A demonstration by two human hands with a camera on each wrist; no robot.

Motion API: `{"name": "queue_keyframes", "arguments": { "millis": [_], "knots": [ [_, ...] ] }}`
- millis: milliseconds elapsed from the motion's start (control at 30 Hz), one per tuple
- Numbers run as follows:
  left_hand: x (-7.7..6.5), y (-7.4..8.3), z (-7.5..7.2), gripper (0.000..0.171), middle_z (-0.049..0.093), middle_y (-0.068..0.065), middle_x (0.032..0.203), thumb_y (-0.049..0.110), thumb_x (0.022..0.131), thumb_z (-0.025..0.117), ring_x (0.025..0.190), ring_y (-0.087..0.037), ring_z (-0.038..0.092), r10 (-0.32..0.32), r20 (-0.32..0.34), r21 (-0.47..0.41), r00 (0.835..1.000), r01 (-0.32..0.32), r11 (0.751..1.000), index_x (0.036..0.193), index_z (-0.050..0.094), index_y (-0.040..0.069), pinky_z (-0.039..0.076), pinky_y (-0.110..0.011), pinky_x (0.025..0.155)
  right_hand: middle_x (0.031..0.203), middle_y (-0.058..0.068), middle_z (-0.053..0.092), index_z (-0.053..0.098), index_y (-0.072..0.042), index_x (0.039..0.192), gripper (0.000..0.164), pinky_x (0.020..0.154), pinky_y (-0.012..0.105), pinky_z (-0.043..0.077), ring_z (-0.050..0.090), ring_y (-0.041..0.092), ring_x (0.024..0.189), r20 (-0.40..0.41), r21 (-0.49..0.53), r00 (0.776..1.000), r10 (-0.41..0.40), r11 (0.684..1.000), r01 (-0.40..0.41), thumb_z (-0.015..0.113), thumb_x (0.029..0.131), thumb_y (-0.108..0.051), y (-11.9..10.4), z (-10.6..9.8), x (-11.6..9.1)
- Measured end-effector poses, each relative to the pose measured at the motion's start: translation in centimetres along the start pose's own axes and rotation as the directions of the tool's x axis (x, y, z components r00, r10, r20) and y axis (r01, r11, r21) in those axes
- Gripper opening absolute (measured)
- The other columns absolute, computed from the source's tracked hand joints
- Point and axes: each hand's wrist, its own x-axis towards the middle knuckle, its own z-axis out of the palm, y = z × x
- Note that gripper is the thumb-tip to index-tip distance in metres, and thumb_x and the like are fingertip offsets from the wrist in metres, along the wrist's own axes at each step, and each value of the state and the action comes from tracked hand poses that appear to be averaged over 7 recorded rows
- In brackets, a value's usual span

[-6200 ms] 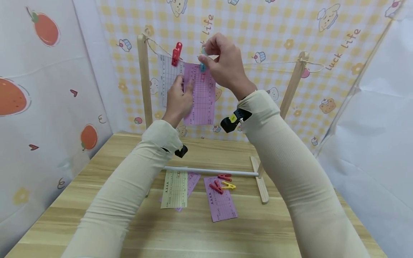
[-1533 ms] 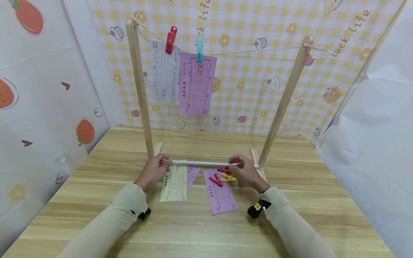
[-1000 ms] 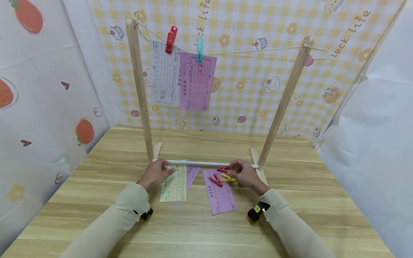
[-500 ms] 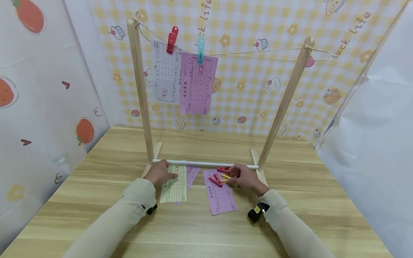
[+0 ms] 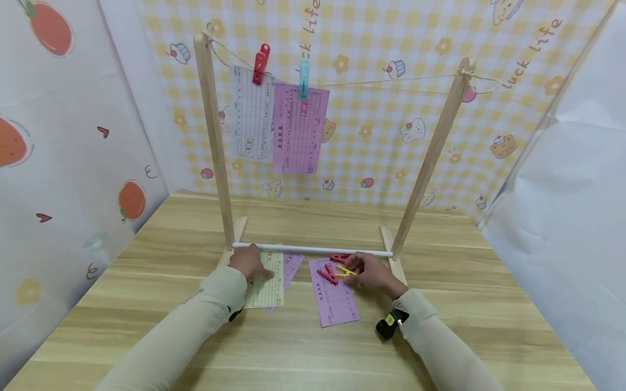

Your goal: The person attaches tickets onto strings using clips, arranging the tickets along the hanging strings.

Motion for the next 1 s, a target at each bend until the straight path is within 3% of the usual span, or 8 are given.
{"name": "queue_keyframes", "arguments": {
  "millis": [167,500,733,1000],
  "knots": [
    [0.5,-0.4,0.3,0.075,0.055,-0.022,0.091,0.025,0.073,0.087,0.087,-0.037,0.055,-0.01,-0.02,0.011,1.0,0.01,1.0,0.124,0.046,-0.012,0.049,-0.049,0.081,0.094,0.003,0.062,0.064,-0.002,0.103,0.035,0.069,0.028,0.046,0.054,0.016,0.079,0.043,0.003,0.999,-0.023,1.0,0.023,0.084,0.074,-0.006,-0.1,0.1,0.0],
    [0.9,-1.2,-0.2,0.083,0.055,-0.028,0.111,0.013,0.074,0.086,0.093,-0.035,0.056,0.029,0.049,-0.05,0.998,-0.027,0.998,0.135,0.036,-0.014,0.05,-0.046,0.082,0.091,0.003,0.062,0.064,-0.001,0.102,0.032,0.067,0.026,0.044,0.053,0.015,0.077,0.036,-0.026,0.999,-0.037,0.999,0.038,0.082,0.075,-0.002,0.2,0.0,-0.1],
    [0.6,-2.0,0.0,0.066,0.057,-0.026,0.106,0.001,0.069,0.085,0.088,-0.032,0.057,0.063,0.037,-0.126,0.997,-0.058,0.99,0.122,0.048,-0.009,0.052,-0.042,0.073,0.089,0.001,0.06,0.064,-0.004,0.101,0.026,0.068,0.026,0.044,0.054,0.014,0.078,0.06,-0.036,0.998,-0.016,0.999,0.018,0.078,0.079,-0.002,0.2,0.3,-0.2],
    [1.0,-2.1,-0.2,0.048,0.056,-0.02,0.096,-0.006,0.072,0.079,0.081,-0.03,0.056,0.11,-0.014,-0.119,0.994,-0.11,0.987,0.11,0.051,-0.003,0.052,-0.037,0.065,0.088,0.002,0.06,0.063,-0.003,0.102,0.022,0.066,0.026,0.044,0.053,0.016,0.077,0.062,-0.028,0.998,-0.021,0.999,0.023,0.075,0.083,-0.003,0.0,-0.2,-0.1]
  ]
}}
